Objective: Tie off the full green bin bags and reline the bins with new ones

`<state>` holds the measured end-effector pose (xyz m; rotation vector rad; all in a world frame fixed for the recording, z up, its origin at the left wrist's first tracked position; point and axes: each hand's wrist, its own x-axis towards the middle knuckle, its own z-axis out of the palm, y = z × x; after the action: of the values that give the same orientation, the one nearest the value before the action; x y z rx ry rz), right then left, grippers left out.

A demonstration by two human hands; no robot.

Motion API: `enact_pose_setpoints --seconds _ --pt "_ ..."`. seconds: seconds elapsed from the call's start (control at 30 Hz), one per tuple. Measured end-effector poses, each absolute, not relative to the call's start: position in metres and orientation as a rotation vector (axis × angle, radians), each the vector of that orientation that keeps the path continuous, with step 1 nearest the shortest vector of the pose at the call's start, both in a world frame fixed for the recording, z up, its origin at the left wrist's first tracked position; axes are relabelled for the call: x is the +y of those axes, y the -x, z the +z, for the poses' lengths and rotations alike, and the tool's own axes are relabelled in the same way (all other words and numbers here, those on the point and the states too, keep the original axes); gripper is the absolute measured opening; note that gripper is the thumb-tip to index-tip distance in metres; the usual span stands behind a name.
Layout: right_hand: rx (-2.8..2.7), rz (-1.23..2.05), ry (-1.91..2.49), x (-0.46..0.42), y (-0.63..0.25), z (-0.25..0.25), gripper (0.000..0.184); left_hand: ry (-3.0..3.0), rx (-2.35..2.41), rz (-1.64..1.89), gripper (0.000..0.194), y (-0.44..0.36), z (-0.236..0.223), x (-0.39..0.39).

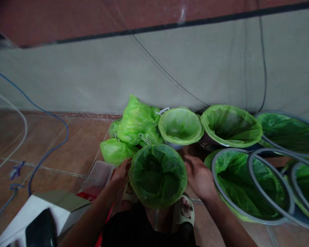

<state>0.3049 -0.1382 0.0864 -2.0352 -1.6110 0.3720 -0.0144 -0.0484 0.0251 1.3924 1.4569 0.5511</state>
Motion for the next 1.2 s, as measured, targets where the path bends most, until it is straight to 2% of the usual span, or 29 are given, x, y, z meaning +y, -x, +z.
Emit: enact_pose_setpoints --seconds 0.13,0.23,0.37,0.5,0.6,0.77,0.87,1.03,1.2 --pt "-1.954 0.468 1.912 -0.042 -0.253 0.079 0.035 -1.382 1.446 0.559 0.054 -0.003 0.037 -0.011" --pt "-2.152 0.672 1.903 0.011 -0.238 0.061 0.029 -1.476 1.43 0.444 0.041 -0.016 0.035 0.016" --pt "-2.287 0.955 1.775 0.038 -0.245 0.038 0.025 -1.558 1.339 0.384 0.021 -0.022 0.023 0.033" --pt "-2.076 1.158 1.634 0.034 -0.256 0.024 0.024 -1.707 1.358 0.476 0.012 -0.023 0.022 0.025" --pt "-1.888 1.067 1.61 0.022 -0.26 0.018 0.023 -2.03 1.378 0.468 0.014 -0.026 0.028 0.011" --pt "-1.833 0.722 1.648 -0.003 -0.265 0.008 0.023 -2.544 1.193 0.163 0.016 -0.026 0.038 -0.016" --pt "-1.832 0.673 1.689 -0.014 -0.268 0.014 0.034 -2.522 1.244 0.234 0.017 -0.022 0.045 -0.023" --pt "-1.636 0.662 1.764 -0.006 -0.275 0.038 0.038 -2.257 1.477 0.51 0.027 -0.029 0.056 0.004" --pt "-1.56 0.812 1.979 0.004 -0.286 0.032 0.043 -2.306 1.383 0.292 0.03 -0.062 0.043 0.031"
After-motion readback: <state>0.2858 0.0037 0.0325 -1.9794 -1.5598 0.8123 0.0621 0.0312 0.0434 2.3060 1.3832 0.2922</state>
